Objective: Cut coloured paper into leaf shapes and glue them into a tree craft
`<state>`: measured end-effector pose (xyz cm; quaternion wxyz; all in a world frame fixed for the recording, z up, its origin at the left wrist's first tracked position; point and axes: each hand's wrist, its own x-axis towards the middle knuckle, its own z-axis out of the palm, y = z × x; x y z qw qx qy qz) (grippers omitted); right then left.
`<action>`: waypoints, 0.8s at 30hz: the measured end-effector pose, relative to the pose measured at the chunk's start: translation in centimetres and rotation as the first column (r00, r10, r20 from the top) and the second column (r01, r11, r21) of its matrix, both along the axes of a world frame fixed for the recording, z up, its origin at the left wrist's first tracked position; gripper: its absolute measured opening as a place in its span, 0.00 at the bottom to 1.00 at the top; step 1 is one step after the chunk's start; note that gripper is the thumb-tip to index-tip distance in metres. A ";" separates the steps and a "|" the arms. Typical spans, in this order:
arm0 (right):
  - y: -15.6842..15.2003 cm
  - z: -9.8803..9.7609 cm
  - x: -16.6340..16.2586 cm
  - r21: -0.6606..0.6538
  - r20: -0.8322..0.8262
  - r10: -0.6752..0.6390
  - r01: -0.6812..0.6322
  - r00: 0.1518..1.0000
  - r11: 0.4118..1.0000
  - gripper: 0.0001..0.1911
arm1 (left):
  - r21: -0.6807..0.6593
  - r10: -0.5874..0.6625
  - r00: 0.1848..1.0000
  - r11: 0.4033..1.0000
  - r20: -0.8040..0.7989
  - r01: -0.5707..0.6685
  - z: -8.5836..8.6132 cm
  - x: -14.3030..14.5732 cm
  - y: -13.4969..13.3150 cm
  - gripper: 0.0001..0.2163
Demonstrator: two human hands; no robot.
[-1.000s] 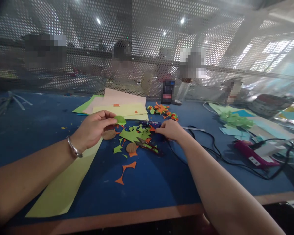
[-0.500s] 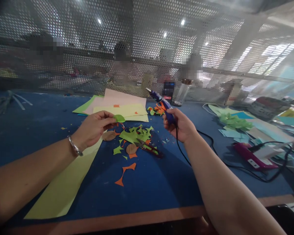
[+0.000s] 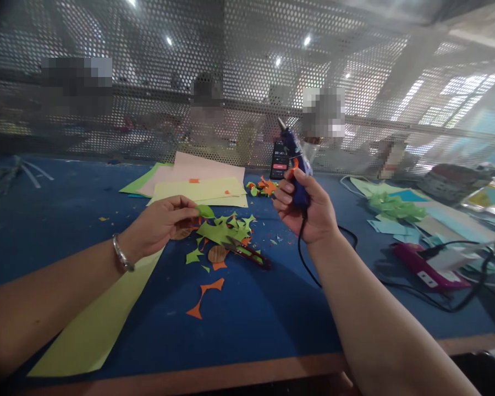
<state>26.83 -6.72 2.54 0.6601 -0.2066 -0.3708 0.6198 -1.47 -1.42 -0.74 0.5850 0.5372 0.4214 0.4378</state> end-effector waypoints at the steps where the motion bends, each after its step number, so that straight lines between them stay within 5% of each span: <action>1: -0.1 0.1 0.0 0.014 0.006 -0.008 0.007 1.000 1.000 0.07 | -0.007 -0.015 1.000 1.000 -0.023 0.015 0.1 0.0 -0.2 0.09; 9: -0.3 0.2 -0.3 0.057 0.194 -0.164 0.156 0.967 0.986 0.04 | -0.002 -0.044 0.995 0.999 -0.089 0.044 0.5 0.6 -0.9 0.04; 14: -0.7 0.4 -1.3 0.109 0.485 -0.335 0.324 0.808 0.940 0.07 | 0.014 -0.024 0.996 1.000 -0.091 0.025 0.2 0.8 -0.7 0.04; 19: -0.6 -0.2 -2.5 0.068 0.536 -0.238 0.239 0.810 0.969 0.04 | 0.036 -0.002 0.991 0.999 -0.135 0.007 0.1 0.3 -0.7 0.03; 24: -0.5 -1.9 -3.6 0.158 0.808 -0.264 0.238 0.526 0.958 0.10 | 0.075 -0.005 0.992 0.997 -0.130 0.015 -0.5 -0.3 0.1 0.03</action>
